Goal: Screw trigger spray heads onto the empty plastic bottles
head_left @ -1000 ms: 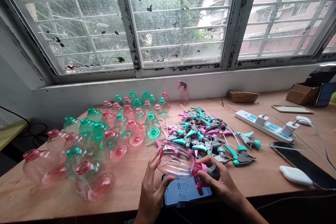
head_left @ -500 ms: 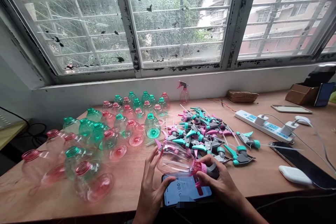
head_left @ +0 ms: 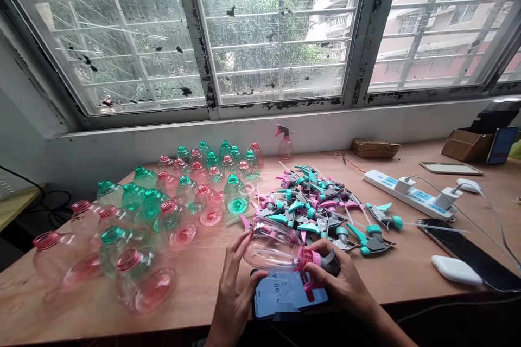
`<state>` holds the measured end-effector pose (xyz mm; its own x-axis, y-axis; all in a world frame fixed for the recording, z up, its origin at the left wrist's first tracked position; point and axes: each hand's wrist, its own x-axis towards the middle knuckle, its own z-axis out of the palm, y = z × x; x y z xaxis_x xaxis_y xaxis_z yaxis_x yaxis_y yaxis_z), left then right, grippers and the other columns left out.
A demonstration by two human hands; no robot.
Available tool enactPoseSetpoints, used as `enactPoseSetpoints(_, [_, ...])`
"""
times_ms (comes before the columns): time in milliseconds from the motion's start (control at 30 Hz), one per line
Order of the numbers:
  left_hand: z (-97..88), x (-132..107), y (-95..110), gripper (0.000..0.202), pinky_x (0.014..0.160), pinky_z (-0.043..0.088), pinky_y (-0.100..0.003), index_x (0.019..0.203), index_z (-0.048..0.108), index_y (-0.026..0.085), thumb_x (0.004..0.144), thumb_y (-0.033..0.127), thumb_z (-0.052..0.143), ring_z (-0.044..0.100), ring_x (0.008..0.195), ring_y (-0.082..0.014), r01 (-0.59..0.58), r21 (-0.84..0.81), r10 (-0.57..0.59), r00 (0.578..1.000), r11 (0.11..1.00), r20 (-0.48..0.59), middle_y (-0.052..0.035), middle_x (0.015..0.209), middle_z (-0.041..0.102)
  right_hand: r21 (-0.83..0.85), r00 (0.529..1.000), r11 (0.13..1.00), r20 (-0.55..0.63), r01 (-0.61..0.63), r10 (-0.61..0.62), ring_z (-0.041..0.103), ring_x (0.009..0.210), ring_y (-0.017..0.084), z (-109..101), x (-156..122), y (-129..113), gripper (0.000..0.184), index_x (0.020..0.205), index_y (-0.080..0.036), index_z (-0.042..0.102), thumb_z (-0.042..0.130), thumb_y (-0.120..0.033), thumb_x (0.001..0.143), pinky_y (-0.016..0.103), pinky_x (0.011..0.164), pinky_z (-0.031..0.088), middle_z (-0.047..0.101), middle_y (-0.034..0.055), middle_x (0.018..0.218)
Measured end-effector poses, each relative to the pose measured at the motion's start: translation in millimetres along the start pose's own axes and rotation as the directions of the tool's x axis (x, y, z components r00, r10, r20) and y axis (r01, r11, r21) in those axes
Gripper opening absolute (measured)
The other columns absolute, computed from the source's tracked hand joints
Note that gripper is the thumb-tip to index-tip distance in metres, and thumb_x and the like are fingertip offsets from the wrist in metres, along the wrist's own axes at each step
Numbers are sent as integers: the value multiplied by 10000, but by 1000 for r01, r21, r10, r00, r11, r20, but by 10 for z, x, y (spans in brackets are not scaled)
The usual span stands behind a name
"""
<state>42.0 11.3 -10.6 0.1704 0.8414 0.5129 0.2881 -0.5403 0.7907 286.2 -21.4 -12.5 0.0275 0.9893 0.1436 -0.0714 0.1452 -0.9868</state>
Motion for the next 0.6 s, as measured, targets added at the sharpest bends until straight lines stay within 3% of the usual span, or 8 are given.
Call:
enactPoseSetpoints(200, [-4, -16, -3, 651, 1234, 302, -541, 1478, 430, 389, 903, 309, 725, 385, 1486, -322, 33, -99, -26, 998, 995, 66, -63, 1578, 437, -10, 999, 1000, -35, 14, -14, 659, 550, 160, 11, -1, 7, 387, 944, -199, 639, 810, -512, 797, 253, 517, 546, 630, -35, 672])
enactPoseSetpoints(300, [-5, -28, 12, 584, 1239, 295, -534, 1442, 471, 339, 912, 301, 714, 402, 1479, -326, 76, -169, -66, 996, 983, 66, -87, 1586, 429, -3, 1000, 1000, -15, 19, -19, 665, 542, 160, 9, -1, 2, 377, 936, -199, 631, 805, -507, 805, 255, 516, 552, 653, -27, 671])
enactPoseSetpoints(500, [-4, -8, -35, 468, 1240, 296, -538, 1370, 534, 332, 935, 244, 682, 397, 1485, -313, 27, -179, -24, 999, 983, 21, -77, 1572, 448, 34, 1000, 999, 7, -2, 1, 682, 562, 175, 11, -5, 2, 364, 956, -205, 621, 812, -478, 808, 274, 534, 576, 653, -30, 669])
enactPoseSetpoints(600, [4, -24, -56, 533, 1240, 296, -536, 1374, 516, 328, 894, 270, 738, 413, 1476, -318, 61, -194, -56, 998, 979, 33, -88, 1566, 453, 51, 999, 998, 30, -20, 19, 694, 573, 181, 4, -15, 0, 369, 975, -213, 609, 812, -473, 811, 290, 550, 589, 653, -30, 695])
